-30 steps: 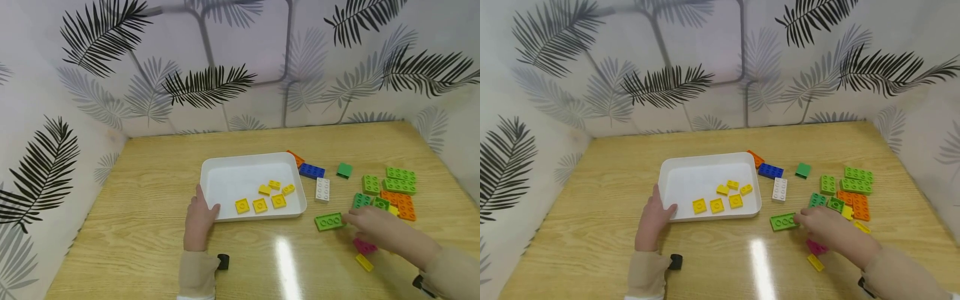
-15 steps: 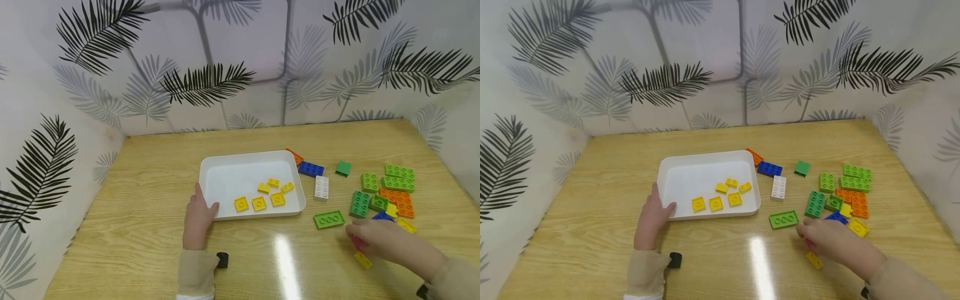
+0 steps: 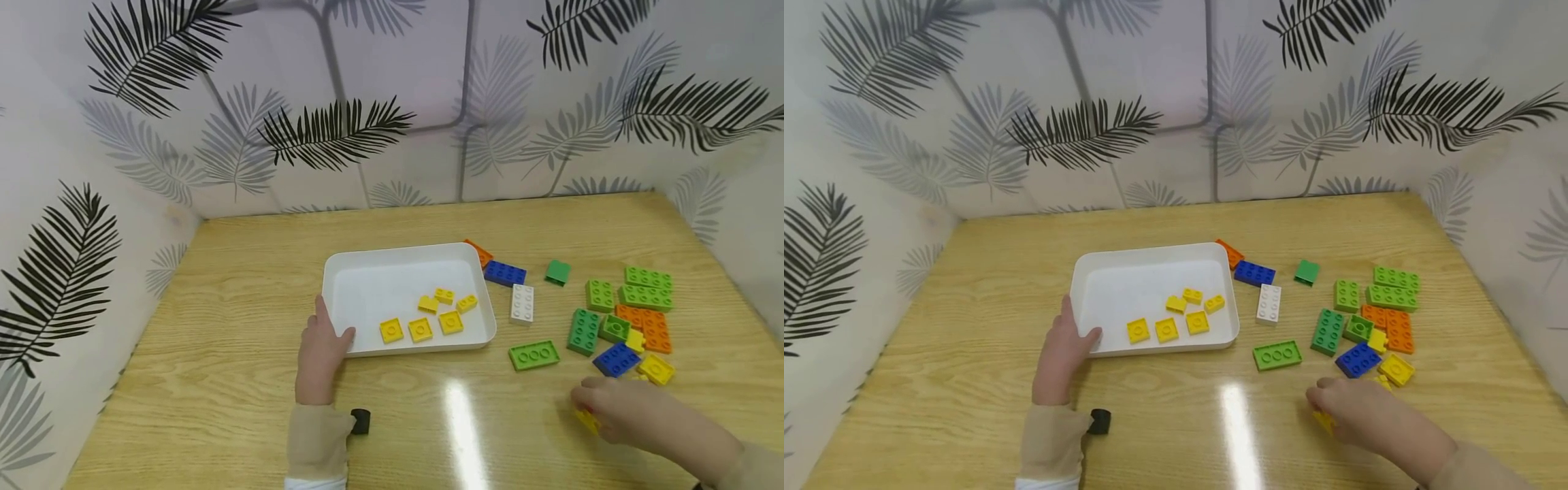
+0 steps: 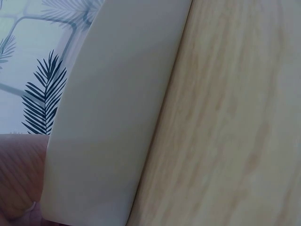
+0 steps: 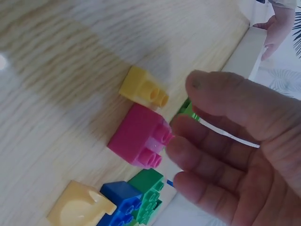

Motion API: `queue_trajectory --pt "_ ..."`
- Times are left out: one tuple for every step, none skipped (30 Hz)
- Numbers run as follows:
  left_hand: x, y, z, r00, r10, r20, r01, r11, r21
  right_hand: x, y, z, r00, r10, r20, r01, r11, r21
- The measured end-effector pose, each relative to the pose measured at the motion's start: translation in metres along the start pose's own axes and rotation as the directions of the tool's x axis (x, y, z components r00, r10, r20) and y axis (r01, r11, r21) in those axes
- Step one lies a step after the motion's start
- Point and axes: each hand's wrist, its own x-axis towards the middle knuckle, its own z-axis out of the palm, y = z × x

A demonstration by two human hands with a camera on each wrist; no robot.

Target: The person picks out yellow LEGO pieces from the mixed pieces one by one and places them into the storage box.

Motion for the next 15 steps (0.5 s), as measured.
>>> queue_trajectory --pt "0.000 0.000 0.000 1.000 0.001 -0.001 -0.001 1.000 0.001 0.000 0.000 0.001 1.000 0.011 0.012 -0.011 1.000 0.007" --pt "0.000 0.000 0.000 1.000 0.001 -0.002 -0.001 1.000 0.001 0.000 -0.001 0.001 0.999 0.023 0.026 -0.024 1.000 0.011" --pt "0.000 0.000 0.000 1.000 0.002 -0.002 -0.002 1.000 0.002 0.000 -0.001 0.001 0.999 0.029 0.036 -0.030 1.000 0.005" --pt "0.000 -0.001 0.000 1.000 0.000 -0.001 0.000 1.000 -0.001 0.000 -0.001 0.002 0.999 0.036 0.038 -0.036 0.999 -0.001" --pt "0.000 -0.001 0.000 1.000 0.002 -0.001 -0.002 1.000 0.000 0.000 0.000 0.003 0.999 0.029 0.031 -0.029 1.000 -0.012" --pt "0.000 -0.001 0.000 1.000 0.003 0.000 -0.003 1.000 0.001 0.000 0.000 0.003 0.999 0.031 0.027 -0.031 0.999 -0.020" --pt "0.000 -0.001 0.000 1.000 0.004 0.000 -0.004 1.000 0.002 0.000 0.000 0.004 0.999 0.029 0.025 -0.029 0.999 -0.027" --pt "0.000 -0.001 0.000 1.000 0.006 -0.002 -0.006 1.000 0.001 0.001 0.001 0.005 0.999 0.030 0.024 -0.029 0.999 -0.033" --pt "-0.001 -0.001 0.000 1.000 0.008 -0.002 -0.008 1.000 0.004 0.002 0.001 0.006 0.999 0.027 0.021 -0.026 0.999 -0.036" --pt "-0.001 -0.001 0.000 1.000 0.009 -0.005 -0.009 1.000 0.004 0.003 0.001 0.007 0.999 0.027 0.018 -0.027 0.999 -0.036" --pt "-0.001 -0.001 0.000 1.000 0.010 -0.005 -0.010 1.000 0.004 0.004 0.001 0.008 0.999 0.030 0.019 -0.029 0.999 -0.032" --pt "-0.002 -0.001 0.000 1.000 0.010 -0.007 -0.010 1.000 0.003 0.005 0.001 0.009 0.999 0.033 0.023 -0.032 0.999 -0.028" --pt "-0.002 -0.001 0.001 1.000 0.011 -0.010 -0.011 1.000 0.002 0.005 0.001 0.010 0.999 0.035 0.025 -0.034 0.999 -0.025" --pt "-0.002 -0.001 0.001 1.000 0.010 -0.010 -0.010 1.000 0.002 0.005 0.000 0.011 0.999 0.040 0.028 -0.039 0.999 -0.018" --pt "-0.002 -0.001 0.001 1.000 0.007 -0.008 -0.007 1.000 0.001 0.006 -0.001 0.012 0.999 0.038 0.030 -0.037 0.999 -0.011"
